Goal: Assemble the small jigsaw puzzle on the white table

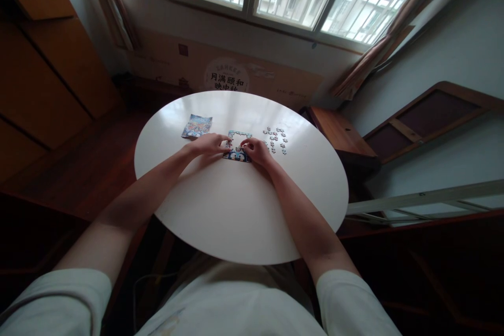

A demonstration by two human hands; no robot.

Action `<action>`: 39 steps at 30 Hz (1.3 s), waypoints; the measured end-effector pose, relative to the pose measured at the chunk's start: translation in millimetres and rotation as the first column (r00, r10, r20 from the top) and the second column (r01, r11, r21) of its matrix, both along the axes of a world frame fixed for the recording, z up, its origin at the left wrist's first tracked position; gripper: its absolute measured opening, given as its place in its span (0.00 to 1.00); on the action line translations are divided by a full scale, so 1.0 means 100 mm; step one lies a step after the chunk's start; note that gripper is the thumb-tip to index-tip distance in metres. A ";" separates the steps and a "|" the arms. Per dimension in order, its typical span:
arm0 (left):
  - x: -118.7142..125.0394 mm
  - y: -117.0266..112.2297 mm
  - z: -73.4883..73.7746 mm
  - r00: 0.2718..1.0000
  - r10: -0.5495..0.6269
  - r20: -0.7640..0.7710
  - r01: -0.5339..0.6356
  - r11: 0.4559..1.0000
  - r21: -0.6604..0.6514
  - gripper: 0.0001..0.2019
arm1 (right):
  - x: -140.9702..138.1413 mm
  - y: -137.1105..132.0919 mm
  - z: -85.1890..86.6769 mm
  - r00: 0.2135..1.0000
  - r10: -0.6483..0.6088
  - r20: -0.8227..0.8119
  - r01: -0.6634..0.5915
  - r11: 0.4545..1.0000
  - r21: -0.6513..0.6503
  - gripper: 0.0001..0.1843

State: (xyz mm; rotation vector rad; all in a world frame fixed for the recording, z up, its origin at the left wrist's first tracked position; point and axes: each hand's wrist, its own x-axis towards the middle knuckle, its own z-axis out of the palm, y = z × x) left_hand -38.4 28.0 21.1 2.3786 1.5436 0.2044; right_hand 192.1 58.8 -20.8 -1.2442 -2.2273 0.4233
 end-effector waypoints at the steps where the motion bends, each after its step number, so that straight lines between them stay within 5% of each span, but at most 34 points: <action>1: 0.00 0.00 0.00 1.000 0.000 0.001 0.000 1.000 -0.001 0.30 | 0.00 0.00 0.00 1.000 0.002 0.001 -0.002 1.000 0.000 0.12; 39: -0.01 -0.02 0.01 1.000 0.012 -0.005 -0.012 1.000 0.003 0.30 | -0.01 -0.01 0.01 0.999 0.022 -0.025 -0.022 1.000 0.000 0.13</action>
